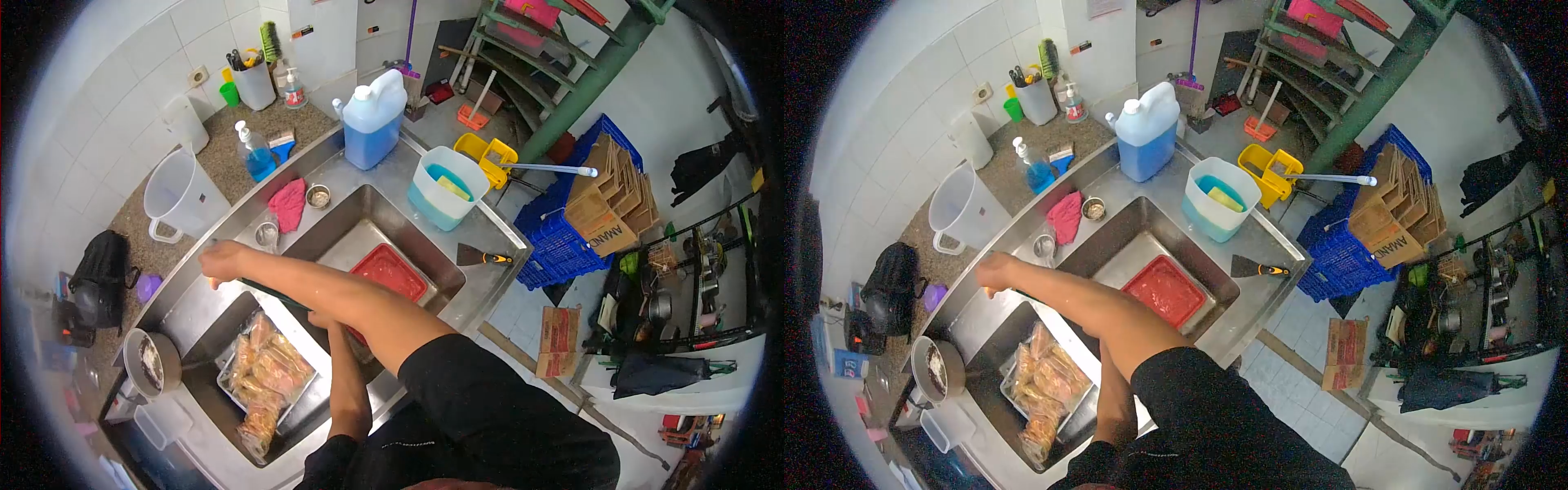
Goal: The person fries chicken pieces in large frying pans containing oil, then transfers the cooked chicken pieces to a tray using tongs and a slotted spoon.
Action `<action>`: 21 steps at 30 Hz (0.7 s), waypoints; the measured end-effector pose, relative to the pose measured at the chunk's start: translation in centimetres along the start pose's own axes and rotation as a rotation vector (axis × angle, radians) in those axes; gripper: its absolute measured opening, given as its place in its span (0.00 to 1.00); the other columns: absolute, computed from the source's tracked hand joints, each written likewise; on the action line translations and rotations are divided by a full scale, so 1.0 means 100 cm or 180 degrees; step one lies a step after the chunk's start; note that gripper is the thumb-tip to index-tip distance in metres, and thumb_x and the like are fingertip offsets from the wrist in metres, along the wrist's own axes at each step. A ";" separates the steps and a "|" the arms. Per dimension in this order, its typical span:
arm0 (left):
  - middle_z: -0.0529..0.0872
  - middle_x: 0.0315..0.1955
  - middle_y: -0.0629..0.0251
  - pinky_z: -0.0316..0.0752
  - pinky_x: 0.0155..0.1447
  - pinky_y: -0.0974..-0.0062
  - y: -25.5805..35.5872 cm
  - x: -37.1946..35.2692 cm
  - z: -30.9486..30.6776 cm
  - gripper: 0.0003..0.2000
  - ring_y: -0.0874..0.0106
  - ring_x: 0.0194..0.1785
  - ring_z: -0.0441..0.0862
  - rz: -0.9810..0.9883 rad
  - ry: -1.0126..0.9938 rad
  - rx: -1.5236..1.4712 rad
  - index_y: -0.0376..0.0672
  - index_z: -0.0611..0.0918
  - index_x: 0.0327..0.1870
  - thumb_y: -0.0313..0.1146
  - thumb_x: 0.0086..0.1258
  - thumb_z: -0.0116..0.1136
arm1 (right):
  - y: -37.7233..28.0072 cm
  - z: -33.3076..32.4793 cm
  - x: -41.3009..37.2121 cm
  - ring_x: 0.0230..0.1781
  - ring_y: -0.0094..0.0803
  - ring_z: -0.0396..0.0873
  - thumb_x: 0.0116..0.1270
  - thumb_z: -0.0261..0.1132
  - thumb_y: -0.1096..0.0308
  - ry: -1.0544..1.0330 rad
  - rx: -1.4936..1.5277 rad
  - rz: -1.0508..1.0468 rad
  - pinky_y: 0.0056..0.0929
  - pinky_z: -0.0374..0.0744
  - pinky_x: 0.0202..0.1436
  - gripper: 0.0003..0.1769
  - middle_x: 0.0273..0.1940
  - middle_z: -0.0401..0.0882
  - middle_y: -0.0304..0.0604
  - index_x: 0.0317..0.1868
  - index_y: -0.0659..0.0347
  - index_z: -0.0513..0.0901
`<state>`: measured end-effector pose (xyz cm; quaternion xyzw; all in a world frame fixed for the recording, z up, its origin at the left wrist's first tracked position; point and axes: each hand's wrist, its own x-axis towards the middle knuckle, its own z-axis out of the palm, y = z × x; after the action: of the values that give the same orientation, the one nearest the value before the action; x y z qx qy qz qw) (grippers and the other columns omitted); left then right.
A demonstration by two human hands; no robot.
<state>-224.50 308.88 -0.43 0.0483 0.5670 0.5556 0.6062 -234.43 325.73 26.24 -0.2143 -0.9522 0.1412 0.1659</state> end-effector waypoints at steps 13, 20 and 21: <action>0.63 0.07 0.74 0.52 0.11 0.76 0.125 -0.056 -0.080 0.14 0.78 0.08 0.58 -0.0367 -0.0265 0.2107 0.46 0.67 0.12 0.34 0.59 0.49 | -0.034 -0.034 -0.026 0.51 0.45 0.68 0.52 0.64 0.61 0.1724 0.0481 0.1004 0.43 0.73 0.47 0.19 0.46 0.71 0.51 0.39 0.67 0.77; 0.66 0.07 0.68 0.56 0.10 0.72 0.208 -0.015 -0.161 0.13 0.74 0.07 0.63 -0.0073 -0.0455 0.3949 0.42 0.68 0.14 0.36 0.55 0.53 | -0.062 0.010 -0.021 0.54 0.50 0.65 0.48 0.67 0.54 0.2317 0.1951 0.2944 0.46 0.68 0.54 0.37 0.51 0.67 0.53 0.55 0.60 0.62; 0.68 0.08 0.65 0.59 0.12 0.70 0.217 -0.005 -0.167 0.13 0.72 0.08 0.66 -0.0025 -0.0518 0.4145 0.39 0.70 0.16 0.37 0.55 0.54 | -0.060 0.025 -0.020 0.56 0.50 0.65 0.47 0.67 0.53 0.1962 0.2199 0.3246 0.46 0.67 0.55 0.39 0.53 0.67 0.54 0.57 0.59 0.61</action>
<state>-250.17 307.15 9.00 0.4452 0.7399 0.0911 0.4959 -235.85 319.14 25.49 -0.6008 -0.5422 0.4296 0.4007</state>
